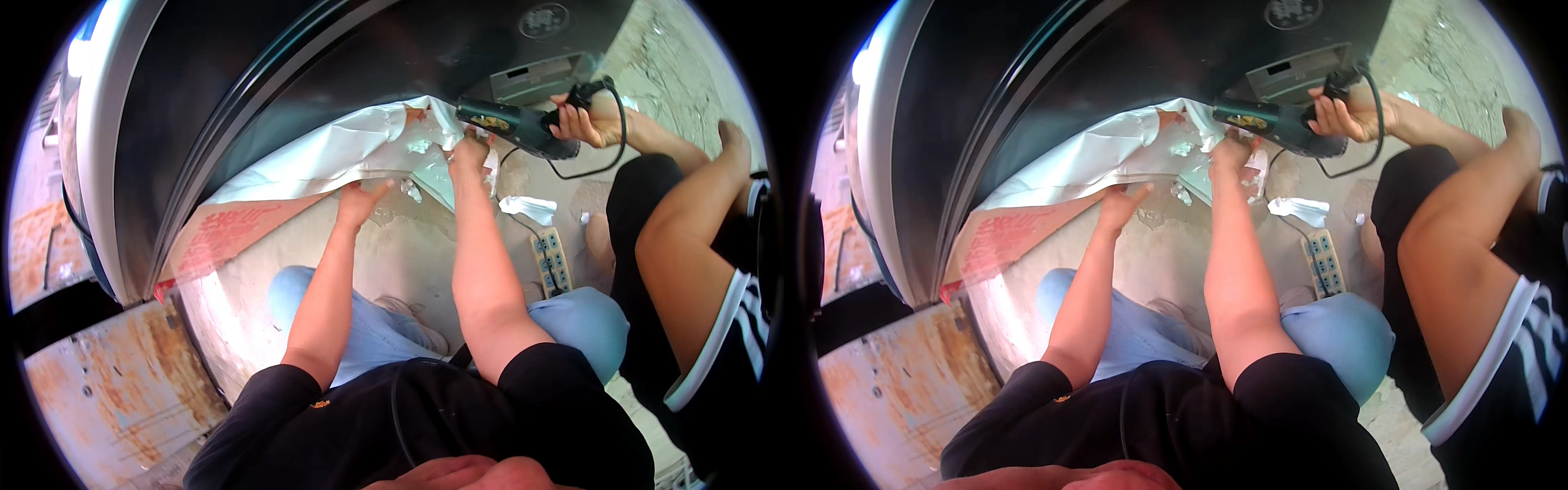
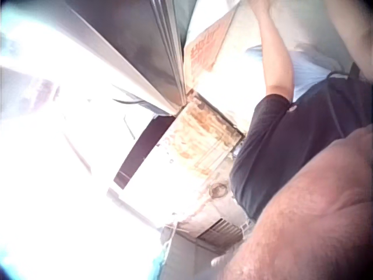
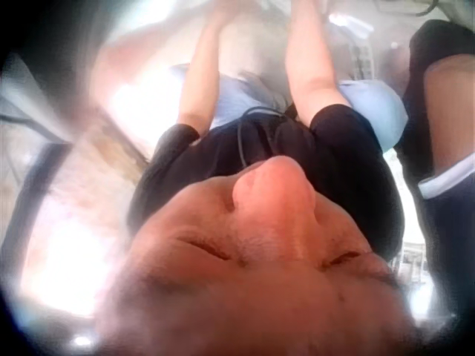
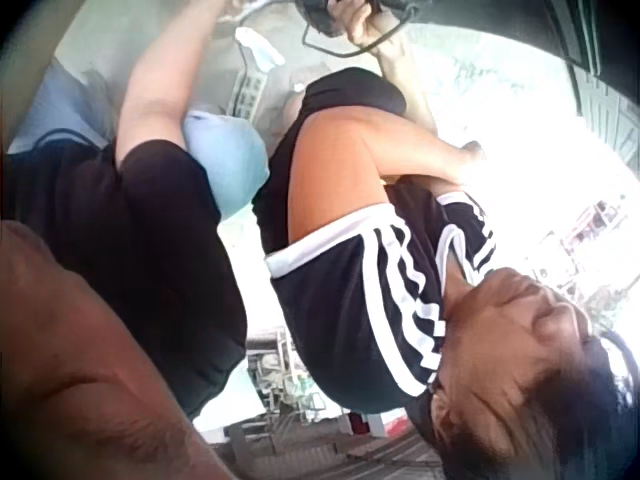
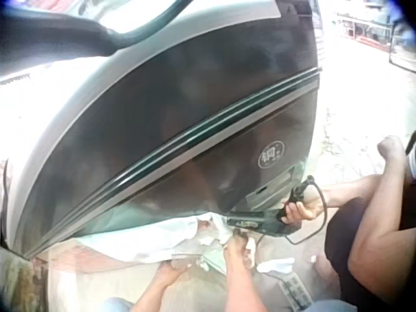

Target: The person sits on the floor and peels a large protective film or sticker off the side of a dark appliance. Another person assists by using a heat gun to warm the film, making it easier to remove. The person peels the film by hand, pulling it away from the surface.

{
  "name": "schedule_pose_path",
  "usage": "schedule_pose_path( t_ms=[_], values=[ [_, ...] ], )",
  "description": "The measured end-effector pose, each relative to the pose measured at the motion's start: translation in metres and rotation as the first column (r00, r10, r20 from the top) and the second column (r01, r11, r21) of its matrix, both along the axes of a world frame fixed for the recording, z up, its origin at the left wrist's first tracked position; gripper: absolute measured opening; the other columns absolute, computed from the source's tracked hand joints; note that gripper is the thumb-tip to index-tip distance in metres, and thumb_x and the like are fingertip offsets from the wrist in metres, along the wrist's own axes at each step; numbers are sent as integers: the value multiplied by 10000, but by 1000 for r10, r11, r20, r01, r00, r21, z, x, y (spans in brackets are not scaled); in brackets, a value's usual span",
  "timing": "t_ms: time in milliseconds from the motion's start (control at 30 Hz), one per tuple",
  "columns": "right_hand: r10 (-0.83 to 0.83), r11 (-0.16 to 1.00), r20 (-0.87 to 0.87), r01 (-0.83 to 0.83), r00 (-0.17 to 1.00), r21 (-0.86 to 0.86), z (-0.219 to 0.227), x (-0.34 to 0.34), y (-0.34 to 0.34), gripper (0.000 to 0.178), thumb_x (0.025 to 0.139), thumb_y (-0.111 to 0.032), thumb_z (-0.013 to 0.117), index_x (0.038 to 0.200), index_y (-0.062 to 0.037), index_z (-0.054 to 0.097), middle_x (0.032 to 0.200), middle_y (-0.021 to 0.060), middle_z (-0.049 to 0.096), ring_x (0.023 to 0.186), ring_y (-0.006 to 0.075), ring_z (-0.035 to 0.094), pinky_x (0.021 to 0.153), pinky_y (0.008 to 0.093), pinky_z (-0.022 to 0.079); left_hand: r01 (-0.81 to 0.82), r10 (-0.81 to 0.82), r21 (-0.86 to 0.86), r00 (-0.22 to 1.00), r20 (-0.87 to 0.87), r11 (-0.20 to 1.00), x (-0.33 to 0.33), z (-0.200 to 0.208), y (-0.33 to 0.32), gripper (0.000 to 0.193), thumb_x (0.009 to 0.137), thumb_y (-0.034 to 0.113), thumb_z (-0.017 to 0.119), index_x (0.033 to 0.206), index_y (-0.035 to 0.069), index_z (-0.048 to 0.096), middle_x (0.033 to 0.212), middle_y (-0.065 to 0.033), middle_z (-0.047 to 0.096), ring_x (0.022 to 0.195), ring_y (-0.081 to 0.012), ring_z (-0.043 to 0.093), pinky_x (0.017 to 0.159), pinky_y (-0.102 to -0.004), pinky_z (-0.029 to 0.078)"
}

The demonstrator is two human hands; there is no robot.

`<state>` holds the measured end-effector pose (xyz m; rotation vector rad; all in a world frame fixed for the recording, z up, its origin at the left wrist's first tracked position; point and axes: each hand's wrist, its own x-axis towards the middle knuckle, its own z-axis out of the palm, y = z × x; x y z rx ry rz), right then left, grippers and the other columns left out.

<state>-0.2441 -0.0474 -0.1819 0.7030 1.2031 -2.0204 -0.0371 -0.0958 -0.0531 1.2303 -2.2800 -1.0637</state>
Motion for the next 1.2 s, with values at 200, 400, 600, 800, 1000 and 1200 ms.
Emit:
schedule_pose_path(
  t_ms=[200,400,600,800,1000,1200],
  values=[
    [166,963,-116,-136,979,231,23,7,2,489,1022,-319,548,1285,91,507,1256,231,607,894,307,662,588,397,526,158,-99,231,964,-246,960,-100,28,25,471,886,195,770,1270,-14,594,1215,-82,637,1090,-182,578,957,-308,453],
    [215,911,-152,-142,965,387,2,8,-2,579,1014,-381,543,1333,100,489,1276,255,601,987,354,661,712,418,542,-52,231,358,846,-481,932,-150,-6,37,238,895,178,762,1028,31,629,899,-15,621,785,-104,549,722,-285,463],
    [246,883,-193,-137,950,450,-11,13,-10,548,1014,-371,533,1275,111,539,1173,248,646,950,323,668,726,406,538,-51,123,227,940,-318,973,-155,-6,31,206,919,114,720,1048,23,588,896,-29,613,756,-101,558,664,-285,460],
    [165,920,-185,-84,969,383,-22,18,-15,487,1015,-339,528,1224,100,559,1039,199,668,826,279,662,602,374,514,-19,56,99,922,-383,995,-152,-8,31,189,928,145,702,1012,9,601,826,-50,628,665,-136,571,608,-318,465],
    [140,955,-167,-89,976,283,-23,17,-8,461,1026,-351,510,1152,89,569,844,185,621,638,272,558,544,368,406,27,-7,44,911,-413,999,-147,-11,34,269,941,140,696,1129,-5,569,961,-78,633,749,-134,584,658,-318,489],
    [77,980,-123,-52,989,192,0,16,0,491,1029,-341,512,1154,130,575,955,239,646,810,311,610,696,389,445,61,-28,83,933,-358,995,-144,-4,35,330,952,161,677,1199,-19,552,1087,-110,632,963,-191,582,887,-330,467]
  ],
)
